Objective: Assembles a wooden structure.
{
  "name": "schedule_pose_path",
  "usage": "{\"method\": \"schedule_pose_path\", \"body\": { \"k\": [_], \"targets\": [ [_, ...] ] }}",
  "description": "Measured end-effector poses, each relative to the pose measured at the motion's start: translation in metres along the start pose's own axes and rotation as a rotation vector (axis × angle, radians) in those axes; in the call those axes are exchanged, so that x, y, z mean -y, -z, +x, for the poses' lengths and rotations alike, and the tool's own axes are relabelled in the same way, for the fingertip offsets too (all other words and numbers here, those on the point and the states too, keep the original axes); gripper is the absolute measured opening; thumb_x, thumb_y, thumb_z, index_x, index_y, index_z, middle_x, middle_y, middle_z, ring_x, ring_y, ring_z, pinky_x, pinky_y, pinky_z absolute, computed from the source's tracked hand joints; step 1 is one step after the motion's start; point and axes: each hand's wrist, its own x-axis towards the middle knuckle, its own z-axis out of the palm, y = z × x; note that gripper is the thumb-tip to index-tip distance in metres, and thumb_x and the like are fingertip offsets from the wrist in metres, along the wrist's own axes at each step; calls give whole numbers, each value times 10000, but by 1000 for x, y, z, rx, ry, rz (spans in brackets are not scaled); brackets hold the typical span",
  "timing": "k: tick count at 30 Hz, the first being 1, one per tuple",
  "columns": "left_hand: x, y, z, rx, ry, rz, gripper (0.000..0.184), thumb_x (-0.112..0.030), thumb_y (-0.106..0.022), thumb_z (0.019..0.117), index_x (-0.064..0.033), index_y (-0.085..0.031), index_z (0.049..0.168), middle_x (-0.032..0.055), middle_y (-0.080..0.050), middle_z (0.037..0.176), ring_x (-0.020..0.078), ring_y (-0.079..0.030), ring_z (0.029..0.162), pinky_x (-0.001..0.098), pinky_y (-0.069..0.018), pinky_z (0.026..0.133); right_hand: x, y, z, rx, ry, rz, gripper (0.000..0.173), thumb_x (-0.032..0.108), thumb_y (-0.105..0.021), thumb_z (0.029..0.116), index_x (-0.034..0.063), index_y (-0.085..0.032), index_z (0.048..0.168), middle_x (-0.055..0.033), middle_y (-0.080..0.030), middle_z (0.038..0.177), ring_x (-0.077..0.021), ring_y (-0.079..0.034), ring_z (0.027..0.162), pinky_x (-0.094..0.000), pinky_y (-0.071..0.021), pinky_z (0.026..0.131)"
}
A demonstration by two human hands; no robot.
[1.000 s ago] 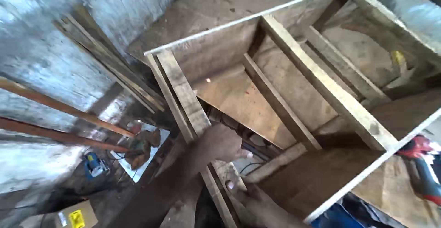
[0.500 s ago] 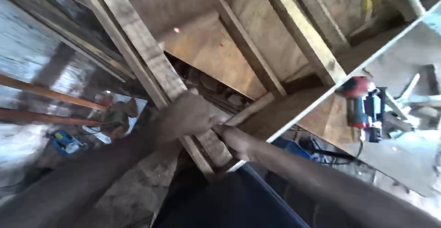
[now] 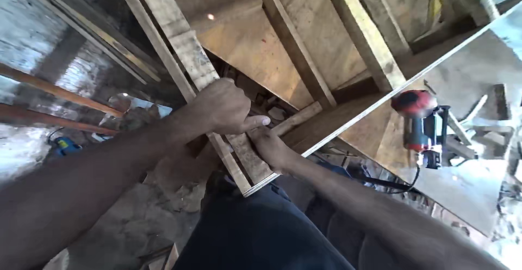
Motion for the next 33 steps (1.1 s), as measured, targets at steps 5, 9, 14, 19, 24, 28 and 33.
{"method": "schedule_pose_path", "body": {
  "k": [5, 9, 14, 19, 24, 28, 33],
  "targets": [
    [3, -5, 0, -47, -23, -6, 885, -774, -81, 972, -120, -569, 627, 85, -583, 606, 303, -650, 675, 562, -508, 722, 7, 18, 4, 162, -228, 205, 408, 432, -405, 1099, 140, -610, 1297, -51, -710, 1108, -152, -692, 992, -374, -595, 866],
    [8, -13, -11, -194, -170, -89, 711, -635, -234, 1050, -129, -687, 839, 63, -678, 828, 268, -670, 890, 536, -471, 948, 33, 46, -7, 193, -202, -173, 392, 379, -399, 1112, 76, -629, 1207, -38, -681, 969, -114, -680, 861, -306, -591, 791],
    [7, -16, -29, -219, -220, -74, 728, -726, -264, 998, -155, -695, 1133, 50, -680, 1095, 262, -621, 1151, 526, -387, 1136, 37, 70, -56, 311, 84, -642, 272, 282, -486, 1087, 155, -710, 1171, 9, -719, 963, -107, -683, 829, -368, -597, 749],
    [2, -17, -30, -192, -199, -35, 788, -804, -251, 950, -150, -676, 1056, 52, -656, 978, 269, -634, 1058, 544, -387, 1122, 19, 25, -76, 263, 48, -1161, 985, 749, -707, 786, 79, -455, 1464, -82, -713, 1083, -250, -677, 1064, -535, -464, 1055],
    [2, -15, -24, -160, -188, -27, 719, -800, -342, 933, -159, -666, 928, 33, -655, 890, 252, -648, 963, 527, -436, 1047, -7, 10, -72, 79, 127, -1377, 813, 718, -708, 789, 71, -552, 1256, -58, -689, 836, -251, -707, 837, -473, -548, 896],
    [5, -15, -20, -157, -208, -32, 727, -801, -354, 927, -140, -643, 840, 42, -637, 813, 260, -648, 880, 507, -477, 957, -12, 24, -65, 107, 242, -1330, 593, 565, -755, 830, 111, -610, 1181, -29, -667, 763, -239, -706, 748, -457, -592, 715],
    [6, -12, -20, -114, -207, -52, 755, -819, -346, 918, -135, -637, 786, 47, -634, 768, 254, -652, 830, 493, -494, 921, -17, 31, -61, 120, 368, -1296, 497, 458, -810, 784, 112, -662, 1107, -32, -661, 737, -233, -693, 724, -441, -585, 709]
  ]
}}
